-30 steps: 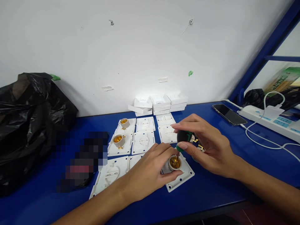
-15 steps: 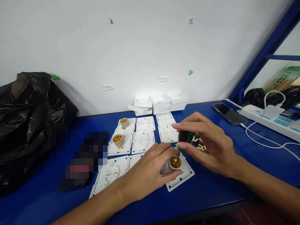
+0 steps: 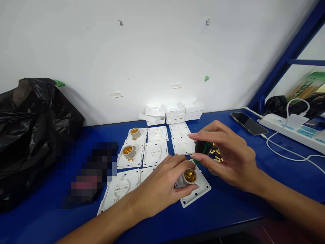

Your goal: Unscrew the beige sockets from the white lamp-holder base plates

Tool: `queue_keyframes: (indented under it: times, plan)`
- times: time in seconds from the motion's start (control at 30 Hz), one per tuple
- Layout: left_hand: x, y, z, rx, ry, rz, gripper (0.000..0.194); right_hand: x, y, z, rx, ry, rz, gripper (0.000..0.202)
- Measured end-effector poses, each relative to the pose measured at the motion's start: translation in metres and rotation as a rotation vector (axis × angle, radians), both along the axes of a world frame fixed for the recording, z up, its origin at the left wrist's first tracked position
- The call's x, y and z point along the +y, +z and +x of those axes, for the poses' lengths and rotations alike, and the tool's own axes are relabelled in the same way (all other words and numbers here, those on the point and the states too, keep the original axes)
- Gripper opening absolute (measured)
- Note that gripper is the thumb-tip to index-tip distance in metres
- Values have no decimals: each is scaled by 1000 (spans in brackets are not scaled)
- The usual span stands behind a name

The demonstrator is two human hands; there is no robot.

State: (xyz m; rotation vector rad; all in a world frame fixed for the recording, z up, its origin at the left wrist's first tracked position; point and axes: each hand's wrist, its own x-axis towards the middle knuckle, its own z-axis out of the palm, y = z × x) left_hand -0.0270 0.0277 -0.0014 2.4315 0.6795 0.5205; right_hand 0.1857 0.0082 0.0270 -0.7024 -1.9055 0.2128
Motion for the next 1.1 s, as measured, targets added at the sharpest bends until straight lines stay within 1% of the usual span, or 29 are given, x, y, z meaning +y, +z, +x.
queue_keyframes:
  times: [0.1,0.2,0.4,0.5,0.57,0.63,0.7,0.73,0.77,0.8,0.9,0.93,1.03,1.07,1.1]
  plan:
    - [0,-1,0,-5,0,4,33,0,0,0,10,-4,-11,54]
    - [0,0,0,8,-3,-8,33,-1,1,0,-3,-8,-19,51]
    - [0,2,1,2,-13,-16,29,-3,1,-4,-58,-99,51,43]
    - [1,-2,0,-24,-14,11,34,-2,-1,-5,-6,-91,45,50]
    - [1,-4,-1,-35,-10,32,35,-3,0,-4,56,-2,-22,56]
    - [2,-4,-1,-35,-15,28,32,-4,4,-1,87,170,-176,52]
    - [2,-2,-1,-37,-24,2,26,-6,10,2,79,364,-366,44]
    - [2,-1,0,-38,-24,-15,23,-6,12,4,75,427,-424,42]
    - [2,0,0,-39,-22,-28,22,-7,14,5,65,457,-447,41]
    - [2,1,1,-41,-18,-36,21,-7,15,5,66,458,-428,40]
    - [1,1,2,-58,-9,-37,21,-5,16,6,121,373,-291,40]
    - [1,1,2,-63,-8,-33,22,-4,16,6,142,362,-287,39]
    - [0,0,2,-59,-6,-29,23,0,18,8,142,458,-457,34]
    - [0,0,2,-54,-3,-29,22,1,18,9,165,477,-469,30]
    - [0,0,2,-51,-1,-29,21,3,19,10,203,472,-447,28]
